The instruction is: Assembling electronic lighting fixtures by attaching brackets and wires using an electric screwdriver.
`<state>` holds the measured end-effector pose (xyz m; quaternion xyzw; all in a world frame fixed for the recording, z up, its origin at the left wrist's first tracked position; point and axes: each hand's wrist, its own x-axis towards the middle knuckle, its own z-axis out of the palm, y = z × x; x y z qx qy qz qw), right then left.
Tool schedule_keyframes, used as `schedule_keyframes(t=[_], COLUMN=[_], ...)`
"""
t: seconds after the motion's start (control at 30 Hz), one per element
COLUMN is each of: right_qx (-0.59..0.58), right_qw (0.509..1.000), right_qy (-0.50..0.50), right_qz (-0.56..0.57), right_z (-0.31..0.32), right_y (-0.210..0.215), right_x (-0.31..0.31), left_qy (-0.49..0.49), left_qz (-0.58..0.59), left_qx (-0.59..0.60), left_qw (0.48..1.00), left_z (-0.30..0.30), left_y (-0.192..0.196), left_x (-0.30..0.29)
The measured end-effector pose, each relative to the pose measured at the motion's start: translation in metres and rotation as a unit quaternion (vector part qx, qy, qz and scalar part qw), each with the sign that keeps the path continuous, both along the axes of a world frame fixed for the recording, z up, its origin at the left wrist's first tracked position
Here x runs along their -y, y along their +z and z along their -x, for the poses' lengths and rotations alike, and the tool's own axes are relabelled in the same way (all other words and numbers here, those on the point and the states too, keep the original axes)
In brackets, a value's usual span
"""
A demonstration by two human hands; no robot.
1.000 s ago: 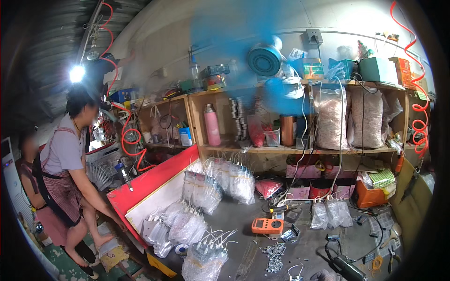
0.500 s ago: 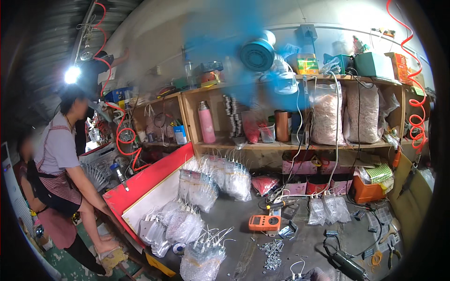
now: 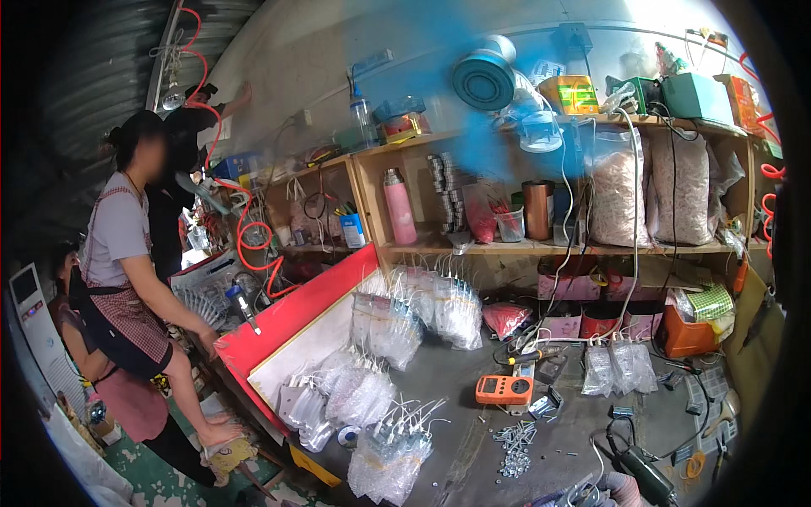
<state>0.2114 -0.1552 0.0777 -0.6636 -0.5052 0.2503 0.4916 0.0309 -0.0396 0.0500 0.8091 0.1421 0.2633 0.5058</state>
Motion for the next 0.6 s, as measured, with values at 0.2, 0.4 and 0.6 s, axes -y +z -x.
schedule_keyframes(t=[0.2, 0.4, 0.6], right_qx=[0.130, -0.070, -0.228], right_qw=[0.989, 0.997, 0.944], right_qy=[-0.045, -0.032, -0.235], right_qz=[0.060, -0.012, -0.040], right_z=[0.010, 0.053, 0.072], right_y=[-0.086, -0.074, -0.124], right_x=[0.052, 0.044, 0.036], left_qy=[-0.023, -0.196, -0.061], left_qz=[-0.262, -0.019, -0.087], left_qx=[0.213, 0.104, 0.075], left_qw=[0.941, 0.975, 0.991], left_z=[0.001, 0.025, 0.012], left_y=[-0.020, -0.130, -0.080], left_x=[0.009, 0.029, 0.034])
